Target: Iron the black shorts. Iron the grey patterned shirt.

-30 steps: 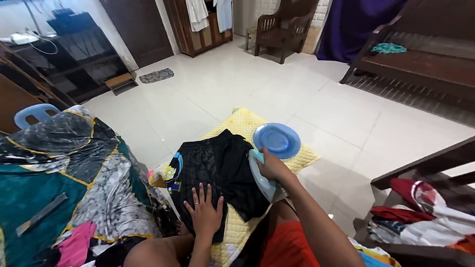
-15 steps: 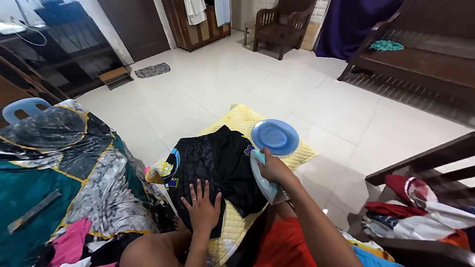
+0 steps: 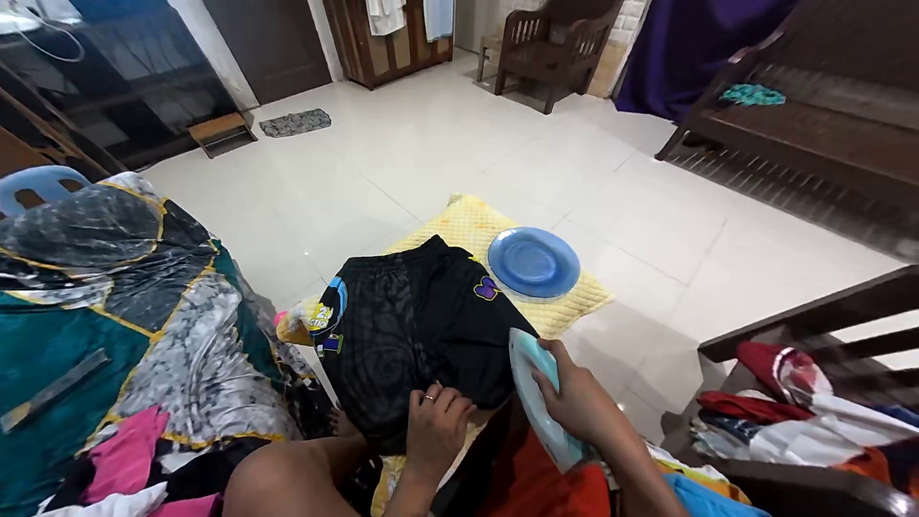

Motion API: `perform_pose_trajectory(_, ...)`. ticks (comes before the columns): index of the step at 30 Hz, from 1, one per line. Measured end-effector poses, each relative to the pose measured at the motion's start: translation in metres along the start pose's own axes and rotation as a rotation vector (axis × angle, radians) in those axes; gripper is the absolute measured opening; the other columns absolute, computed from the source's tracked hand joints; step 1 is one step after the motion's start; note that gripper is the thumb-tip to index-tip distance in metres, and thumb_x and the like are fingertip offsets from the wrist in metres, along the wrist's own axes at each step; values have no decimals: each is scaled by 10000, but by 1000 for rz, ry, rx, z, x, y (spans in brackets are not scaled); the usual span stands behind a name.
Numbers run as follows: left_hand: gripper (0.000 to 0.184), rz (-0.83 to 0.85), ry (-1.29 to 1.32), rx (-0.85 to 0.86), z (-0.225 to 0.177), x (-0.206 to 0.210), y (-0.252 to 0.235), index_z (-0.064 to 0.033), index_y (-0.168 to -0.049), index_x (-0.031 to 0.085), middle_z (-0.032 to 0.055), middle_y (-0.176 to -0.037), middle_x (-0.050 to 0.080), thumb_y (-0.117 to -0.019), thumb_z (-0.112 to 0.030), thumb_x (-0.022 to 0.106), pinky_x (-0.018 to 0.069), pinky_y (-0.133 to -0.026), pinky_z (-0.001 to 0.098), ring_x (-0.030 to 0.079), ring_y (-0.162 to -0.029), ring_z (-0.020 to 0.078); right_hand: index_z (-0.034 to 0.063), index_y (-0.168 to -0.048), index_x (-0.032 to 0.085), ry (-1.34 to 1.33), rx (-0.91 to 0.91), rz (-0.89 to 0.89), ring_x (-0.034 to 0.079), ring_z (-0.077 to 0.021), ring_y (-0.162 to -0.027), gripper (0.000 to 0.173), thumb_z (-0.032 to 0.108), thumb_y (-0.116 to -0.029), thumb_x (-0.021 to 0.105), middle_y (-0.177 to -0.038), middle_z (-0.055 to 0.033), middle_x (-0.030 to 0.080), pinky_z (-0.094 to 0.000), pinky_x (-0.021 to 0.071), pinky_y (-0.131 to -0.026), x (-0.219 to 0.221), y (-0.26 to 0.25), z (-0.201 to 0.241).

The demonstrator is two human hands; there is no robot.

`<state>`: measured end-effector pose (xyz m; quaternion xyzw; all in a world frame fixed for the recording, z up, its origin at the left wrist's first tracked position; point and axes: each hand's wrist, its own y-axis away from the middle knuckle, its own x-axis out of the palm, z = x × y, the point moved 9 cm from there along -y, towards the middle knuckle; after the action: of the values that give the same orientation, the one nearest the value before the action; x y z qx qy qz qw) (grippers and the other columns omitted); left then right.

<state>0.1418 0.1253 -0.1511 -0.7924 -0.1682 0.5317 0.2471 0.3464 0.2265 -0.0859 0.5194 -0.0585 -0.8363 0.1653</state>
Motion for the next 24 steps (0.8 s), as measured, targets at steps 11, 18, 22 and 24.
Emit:
perform_pose_trajectory(11, 129, -56, 45, -1, 10, -4, 37, -303, -895, 791, -104, -875, 729, -928, -357, 678, 475, -808, 378, 645, -831, 99, 234, -1580, 333, -30, -122, 198, 730, -343, -910, 604, 363, -1040, 570, -1018, -160, 718, -549, 596, -821, 53, -36, 91)
perform_pose_trajectory(18, 155, -42, 43, -7, 11, -1, 35, -307, -891, 792, -109, -863, 727, -934, -371, 658, 484, -797, 379, 643, -816, 97, 207, -1582, 298, 12, -88, 206, 721, -367, -981, 623, 346, -1034, 559, -1085, -180, 709, -568, 582, -848, 54, -84, 116)
perform_pose_trajectory(22, 171, -40, 21, -3, 11, -2, 36, -306, -888, 788, -109, -862, 720, -940, -392, 650, 477, -780, 370, 635, -806, 96, 205, -1590, 282, 50, -53, 217, 722, -368, -975, 628, 357, -1039, 541, -1070, -177, 709, -559, 585, -847, 55, -59, 104)
perform_pose_trajectory(24, 175, -38, 12, -3, 10, -4, 35, -295, -883, 783, -105, -865, 720, -942, -405, 659, 478, -774, 370, 636, -813, 101, 204, -1589, 283, 60, -25, 218, 725, -369, -963, 619, 356, -1044, 533, -1054, -179, 712, -559, 588, -843, 55, -39, 95)
